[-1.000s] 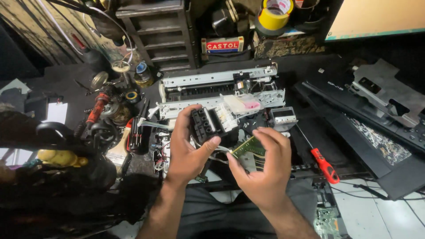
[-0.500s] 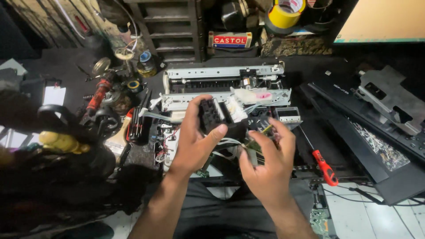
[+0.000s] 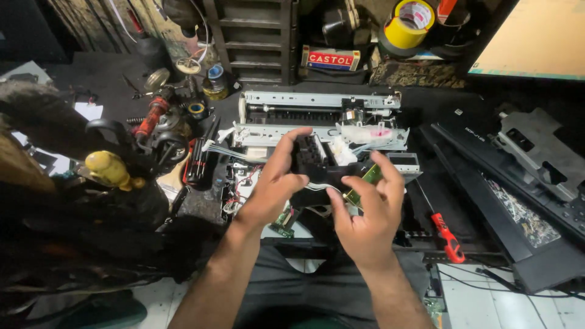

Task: Disassembling and reassembling internal components of a printer, including the print head and ribbon cables

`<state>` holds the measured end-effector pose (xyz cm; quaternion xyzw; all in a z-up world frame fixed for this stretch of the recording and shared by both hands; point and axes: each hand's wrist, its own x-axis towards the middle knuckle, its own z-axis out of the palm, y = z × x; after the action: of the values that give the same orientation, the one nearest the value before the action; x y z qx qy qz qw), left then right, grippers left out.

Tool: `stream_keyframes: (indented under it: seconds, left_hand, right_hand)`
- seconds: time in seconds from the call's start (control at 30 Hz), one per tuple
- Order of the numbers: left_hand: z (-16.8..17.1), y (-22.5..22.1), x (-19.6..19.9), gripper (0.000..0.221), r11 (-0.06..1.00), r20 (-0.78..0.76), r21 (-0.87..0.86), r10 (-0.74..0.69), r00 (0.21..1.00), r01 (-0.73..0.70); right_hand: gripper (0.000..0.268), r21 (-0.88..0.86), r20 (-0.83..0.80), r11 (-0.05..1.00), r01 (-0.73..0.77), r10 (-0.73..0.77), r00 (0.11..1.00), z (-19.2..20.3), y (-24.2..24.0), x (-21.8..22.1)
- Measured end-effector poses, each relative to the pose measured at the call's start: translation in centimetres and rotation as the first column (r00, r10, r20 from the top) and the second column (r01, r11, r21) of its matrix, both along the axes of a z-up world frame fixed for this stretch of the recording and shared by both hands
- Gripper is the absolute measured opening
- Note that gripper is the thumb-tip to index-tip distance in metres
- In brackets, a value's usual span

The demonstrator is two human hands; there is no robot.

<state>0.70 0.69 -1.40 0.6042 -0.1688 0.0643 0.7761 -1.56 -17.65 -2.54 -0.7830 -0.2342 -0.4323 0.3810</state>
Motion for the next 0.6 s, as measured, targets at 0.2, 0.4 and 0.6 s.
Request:
stream_keyframes:
  seconds: [0.2,0.4,0.6]
  left_hand:
    - [1.3,0.2,-0.9,0.095,0.993,0.114,0.046,-0.111,0.987,0.106]
    - [0.5,0.9,-0.5,0.089,0.988,0.128,0.056,-0.153,0.980,0.147]
    - [1.3,0.3,-0.9,0.077,0.983,0.146,0.172,-0.085,0.986,0.059]
  right_hand:
    - [0.021,0.023,-0.028,1.000,-0.016,0.017,0.999,0.5,-0.8,0.4]
    - [0.016,0.022,-0.043,0.999,-0.038,0.039,0.998,3.2,0.3,-0.8]
    - [0.022,-0.006,-0.163,1.000,-0.009,0.007,0.987,3.7,0.9,-2.0]
